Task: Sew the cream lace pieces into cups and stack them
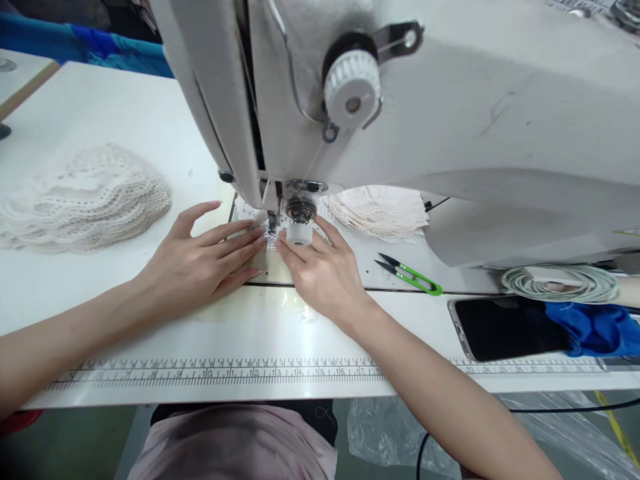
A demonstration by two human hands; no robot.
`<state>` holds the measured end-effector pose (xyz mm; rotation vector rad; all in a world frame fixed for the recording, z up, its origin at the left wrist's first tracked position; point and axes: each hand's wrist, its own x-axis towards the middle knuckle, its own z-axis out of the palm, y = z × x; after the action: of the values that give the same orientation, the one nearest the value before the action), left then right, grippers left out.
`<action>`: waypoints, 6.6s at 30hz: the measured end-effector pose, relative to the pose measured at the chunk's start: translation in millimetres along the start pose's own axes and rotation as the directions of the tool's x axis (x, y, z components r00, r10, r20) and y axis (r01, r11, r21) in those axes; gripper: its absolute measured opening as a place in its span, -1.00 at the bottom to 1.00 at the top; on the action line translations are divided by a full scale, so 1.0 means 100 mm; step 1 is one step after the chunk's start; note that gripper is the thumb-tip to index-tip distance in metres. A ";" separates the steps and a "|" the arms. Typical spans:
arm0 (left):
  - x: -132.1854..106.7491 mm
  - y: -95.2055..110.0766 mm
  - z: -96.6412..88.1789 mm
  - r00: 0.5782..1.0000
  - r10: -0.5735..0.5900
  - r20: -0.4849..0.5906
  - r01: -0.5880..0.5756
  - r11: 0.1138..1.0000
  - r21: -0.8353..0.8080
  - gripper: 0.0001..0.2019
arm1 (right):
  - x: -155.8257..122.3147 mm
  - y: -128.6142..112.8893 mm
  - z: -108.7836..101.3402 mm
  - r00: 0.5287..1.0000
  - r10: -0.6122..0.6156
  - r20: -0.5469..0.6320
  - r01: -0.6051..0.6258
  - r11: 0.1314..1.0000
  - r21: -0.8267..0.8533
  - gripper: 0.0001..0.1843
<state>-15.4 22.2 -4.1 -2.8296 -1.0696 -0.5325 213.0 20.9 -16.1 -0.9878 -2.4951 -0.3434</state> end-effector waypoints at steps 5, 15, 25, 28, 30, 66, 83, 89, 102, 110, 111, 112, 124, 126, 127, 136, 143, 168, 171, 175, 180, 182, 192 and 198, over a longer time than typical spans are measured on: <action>0.01 -0.01 0.02 1.000 -0.013 -0.014 0.012 0.998 -0.054 -0.73 | 0.00 0.01 0.01 0.999 0.033 0.015 -0.033 0.999 0.023 -0.57; 0.02 -0.06 0.05 0.999 0.043 -0.033 -0.042 0.999 0.030 -0.70 | 0.03 0.01 0.03 0.998 0.060 0.028 -0.060 0.998 0.000 -0.62; 0.04 -0.08 0.06 1.000 -0.019 -0.025 0.018 0.999 -0.043 -0.72 | 0.04 0.01 0.05 0.995 0.071 0.070 -0.069 0.997 -0.032 -0.59; 0.03 -0.07 0.07 0.998 0.018 -0.053 -0.018 1.000 -0.008 -0.71 | 0.03 0.01 0.05 0.996 0.070 0.055 -0.068 0.997 -0.045 -0.59; 0.03 -0.06 0.07 0.996 0.047 -0.075 -0.044 0.998 0.038 -0.70 | 0.03 0.01 0.05 0.997 0.060 0.047 -0.056 0.996 -0.065 -0.59; 0.01 -0.04 0.02 0.995 0.088 -0.042 -0.083 0.990 0.114 -0.71 | 0.06 -0.15 -0.04 0.978 0.151 0.144 -0.151 0.988 -0.011 -0.77; 0.02 0.03 0.03 0.997 0.061 -0.045 -0.055 0.990 0.133 -0.63 | 0.09 -0.10 0.01 0.985 0.154 0.083 -0.151 0.988 -0.043 -0.73; 0.03 0.04 0.02 0.997 0.048 -0.064 -0.040 0.992 0.120 -0.64 | 0.09 -0.09 0.01 0.983 0.148 0.109 -0.147 0.989 -0.020 -0.74; 0.00 0.01 0.00 0.965 0.204 -0.165 -0.178 0.971 0.163 -0.78 | 0.04 -0.08 -0.03 0.999 0.044 0.020 -0.043 0.999 -0.022 -0.79; -0.03 -0.02 -0.04 0.926 0.347 -0.148 -0.332 0.936 0.118 -0.88 | -0.04 -0.08 -0.10 0.996 -0.065 -0.057 0.077 0.966 0.247 -0.69; -0.02 -0.02 -0.03 0.937 0.310 -0.163 -0.297 0.950 0.098 -0.88 | -0.04 -0.07 -0.10 0.997 -0.056 -0.049 0.067 0.960 0.271 -0.63; -0.01 0.00 -0.02 0.946 0.268 -0.179 -0.260 0.963 0.071 -0.89 | -0.04 -0.07 -0.09 0.998 -0.047 -0.036 0.055 0.959 0.277 -0.62; -0.06 0.11 -0.02 0.962 0.258 -0.093 -0.232 0.946 0.226 -0.75 | -0.05 -0.05 -0.08 0.981 -0.160 -0.106 0.172 0.978 0.118 -0.80; -0.06 0.10 -0.02 0.958 0.267 -0.104 -0.239 0.945 0.224 -0.76 | -0.06 -0.05 -0.08 0.982 -0.159 -0.105 0.172 0.977 0.126 -0.80; -0.06 0.10 -0.02 0.958 0.269 -0.101 -0.242 0.945 0.222 -0.75 | -0.06 -0.05 -0.08 0.982 -0.160 -0.103 0.172 0.977 0.127 -0.80; -0.05 0.08 -0.01 0.967 0.241 -0.081 -0.218 0.950 0.224 -0.76 | -0.03 -0.04 -0.09 0.981 -0.172 -0.091 0.180 0.980 0.082 -0.81; -0.02 0.02 0.03 0.972 0.219 -0.090 -0.197 0.960 0.201 -0.76 | -0.02 -0.03 -0.03 0.983 -0.158 -0.092 0.164 0.985 0.057 -0.78; -0.02 0.01 0.02 0.968 0.228 -0.102 -0.205 0.960 0.192 -0.75 | -0.03 -0.06 -0.02 0.981 -0.183 -0.061 0.179 0.981 -0.071 -0.79; 0.00 -0.01 0.03 0.971 0.211 -0.111 -0.190 0.966 0.175 -0.74 | -0.01 -0.05 -0.01 0.985 -0.167 -0.047 0.163 0.983 -0.081 -0.77; 0.02 -0.04 0.05 0.979 0.174 -0.108 -0.155 0.974 0.163 -0.73 | 0.01 -0.03 0.01 0.987 -0.155 -0.046 0.151 0.986 -0.075 -0.78; -0.02 0.03 0.01 0.973 0.197 -0.119 -0.176 0.970 0.170 -0.75 | -0.01 -0.06 0.00 0.985 -0.163 -0.065 0.158 0.985 -0.075 -0.79; -0.04 0.05 0.00 0.976 0.191 -0.109 -0.171 0.970 0.173 -0.75 | -0.02 -0.06 0.00 0.985 -0.161 -0.064 0.157 0.985 -0.068 -0.79; 0.01 -0.01 0.06 0.984 0.131 -0.119 -0.113 0.982 0.149 -0.72 | 0.02 -0.05 0.02 0.995 -0.073 -0.064 0.069 0.996 -0.052 -0.79; -0.03 0.05 0.02 0.989 0.118 -0.090 -0.100 0.977 0.187 -0.74 | 0.01 -0.07 0.00 0.999 0.011 -0.043 -0.010 1.000 0.021 -0.77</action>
<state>-13.9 17.1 -6.2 -2.6536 -0.8905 -0.5318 207.7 16.9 -15.9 -0.9741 -2.4494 -0.3309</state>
